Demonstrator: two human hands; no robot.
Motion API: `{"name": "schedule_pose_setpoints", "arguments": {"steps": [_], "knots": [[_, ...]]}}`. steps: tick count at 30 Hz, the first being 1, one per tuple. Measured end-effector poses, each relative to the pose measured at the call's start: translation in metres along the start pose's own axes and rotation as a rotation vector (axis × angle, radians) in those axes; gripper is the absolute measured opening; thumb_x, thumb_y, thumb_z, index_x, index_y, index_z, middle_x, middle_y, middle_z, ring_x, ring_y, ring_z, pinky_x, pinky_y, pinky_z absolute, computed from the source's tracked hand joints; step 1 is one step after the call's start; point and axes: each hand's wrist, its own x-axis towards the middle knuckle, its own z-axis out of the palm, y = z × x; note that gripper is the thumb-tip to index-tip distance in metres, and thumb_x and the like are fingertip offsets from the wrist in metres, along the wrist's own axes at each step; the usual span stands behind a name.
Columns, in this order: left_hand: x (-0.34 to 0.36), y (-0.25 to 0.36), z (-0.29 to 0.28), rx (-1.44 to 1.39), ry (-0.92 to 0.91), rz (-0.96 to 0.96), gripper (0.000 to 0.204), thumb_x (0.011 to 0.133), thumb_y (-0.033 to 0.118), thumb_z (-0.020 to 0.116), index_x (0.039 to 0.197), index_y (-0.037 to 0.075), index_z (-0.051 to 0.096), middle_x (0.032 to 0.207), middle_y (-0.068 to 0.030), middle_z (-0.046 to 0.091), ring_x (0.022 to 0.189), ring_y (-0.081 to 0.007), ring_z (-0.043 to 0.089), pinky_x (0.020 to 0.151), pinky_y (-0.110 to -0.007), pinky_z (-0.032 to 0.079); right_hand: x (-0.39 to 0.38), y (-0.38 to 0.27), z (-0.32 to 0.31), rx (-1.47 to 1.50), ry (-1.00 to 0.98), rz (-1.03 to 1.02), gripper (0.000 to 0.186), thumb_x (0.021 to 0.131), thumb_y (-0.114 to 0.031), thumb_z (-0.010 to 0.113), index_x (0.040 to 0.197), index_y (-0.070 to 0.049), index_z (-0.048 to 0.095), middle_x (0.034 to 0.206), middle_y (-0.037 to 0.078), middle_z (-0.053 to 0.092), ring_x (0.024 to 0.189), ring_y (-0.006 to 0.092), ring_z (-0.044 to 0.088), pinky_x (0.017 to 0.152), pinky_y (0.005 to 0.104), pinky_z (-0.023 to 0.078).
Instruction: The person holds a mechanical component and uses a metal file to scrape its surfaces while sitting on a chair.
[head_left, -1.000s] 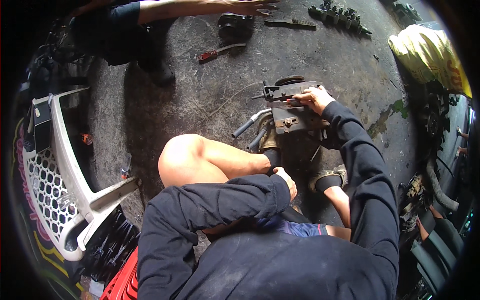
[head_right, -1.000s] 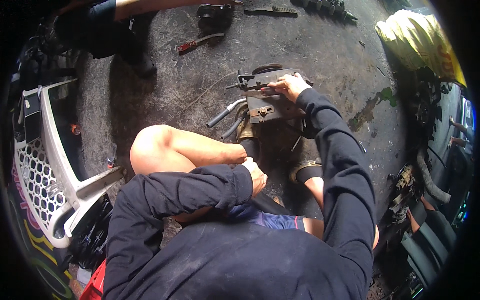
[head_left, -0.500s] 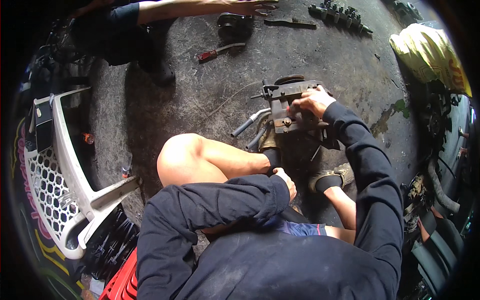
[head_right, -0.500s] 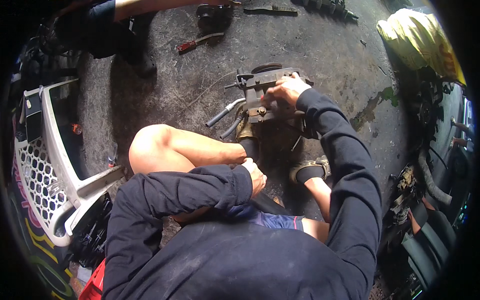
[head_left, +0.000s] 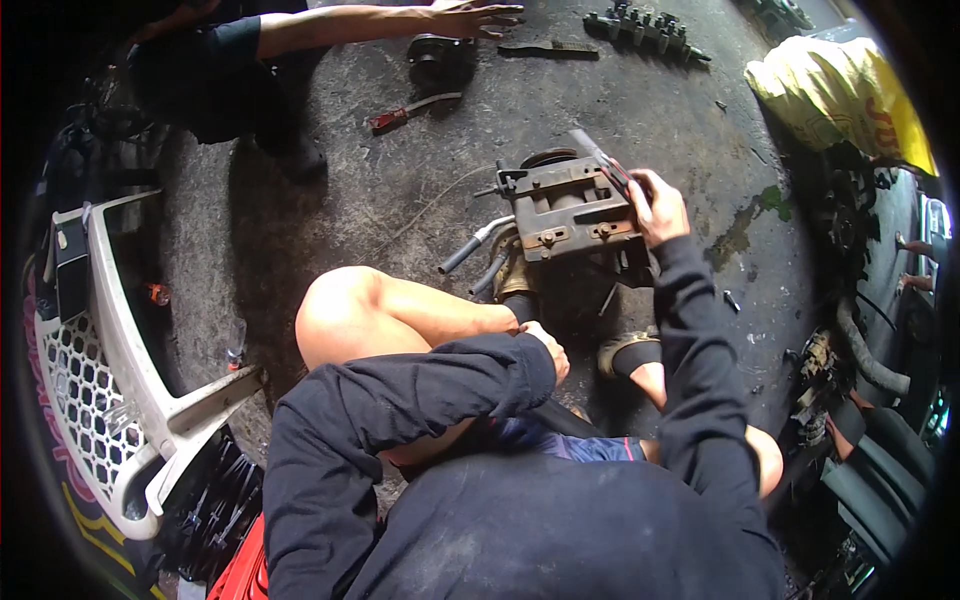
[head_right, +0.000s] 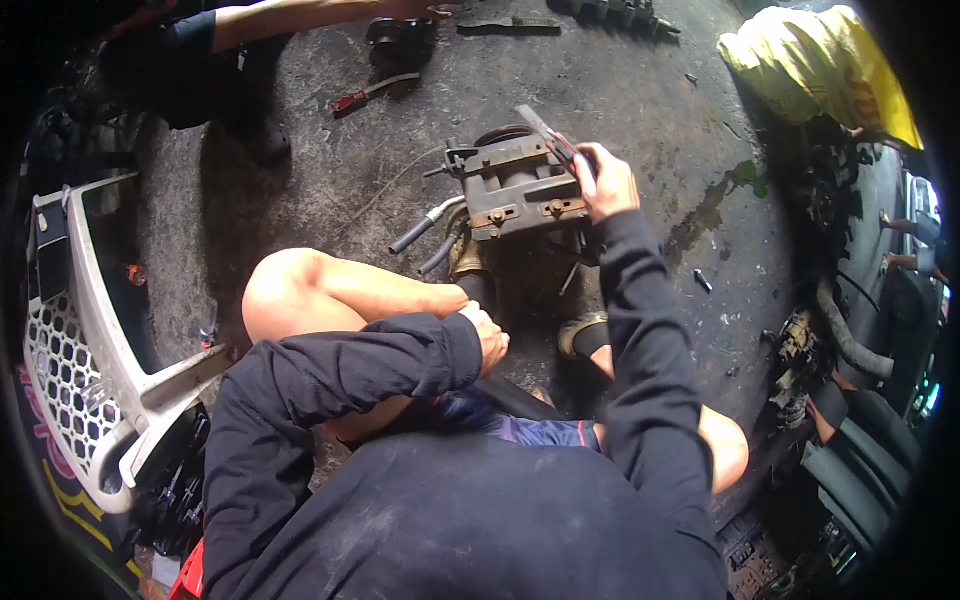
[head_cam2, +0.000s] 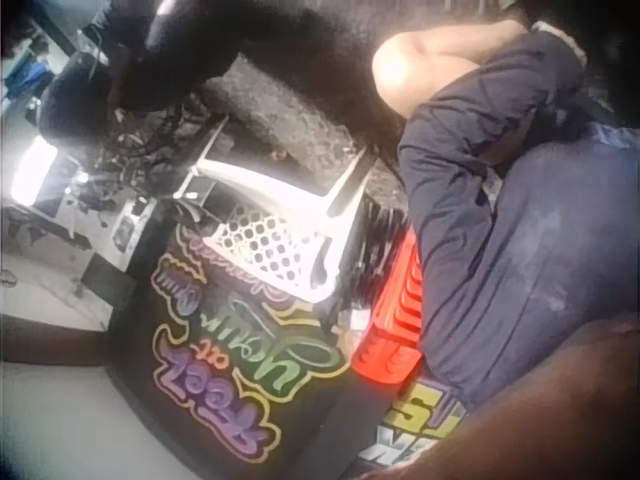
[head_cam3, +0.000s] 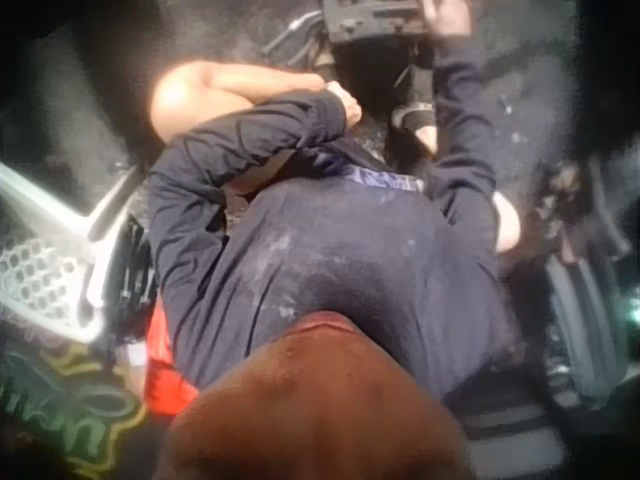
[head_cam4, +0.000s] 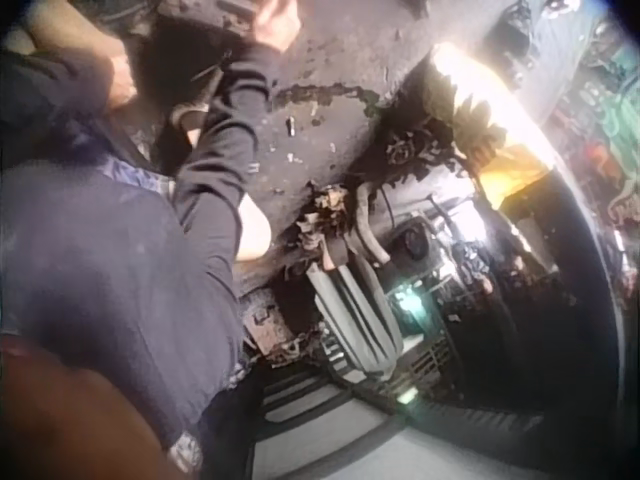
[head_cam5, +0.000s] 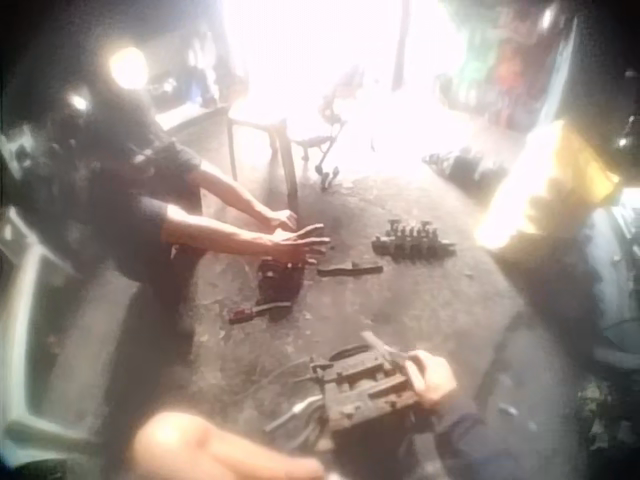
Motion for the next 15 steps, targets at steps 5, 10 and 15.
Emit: {"name": "schedule_pose_setpoints", "arguments": {"steps": [5,10,15], "knots": [[0.006,0.004,0.010,0.206,-0.052,-0.127,0.035,0.077,0.048,0.066,0.086,0.014,0.064,0.077,-0.0061,0.068,0.063,-0.0253,0.066,0.057,-0.040,0.048,-0.117,-0.013,0.004,0.722,0.013,0.682,0.032,0.091,-0.016,0.060,0.119,-0.005,0.048,0.074,0.007,0.063,0.047,0.0083,0.052,0.040,0.0236,0.039],[0.015,-0.006,0.047,0.239,0.018,-0.096,0.040,0.077,0.049,0.066,0.092,0.011,0.064,0.077,-0.0065,0.069,0.068,-0.0258,0.068,0.062,-0.041,0.051,-0.186,-0.015,0.073,0.355,0.015,0.519,0.041,0.090,-0.015,0.063,0.129,-0.007,0.052,0.095,0.009,0.066,0.068,0.0133,0.060,0.059,0.0280,0.047],[0.005,0.006,0.042,0.209,0.095,-0.117,0.042,0.077,0.048,0.067,0.093,0.010,0.064,0.080,-0.0065,0.070,0.072,-0.0269,0.068,0.066,-0.042,0.052,-0.194,-0.057,0.091,0.235,-0.105,0.524,0.043,0.089,-0.011,0.061,0.130,0.000,0.053,0.122,0.016,0.063,0.112,0.0215,0.062,0.096,0.0324,0.047]]}}
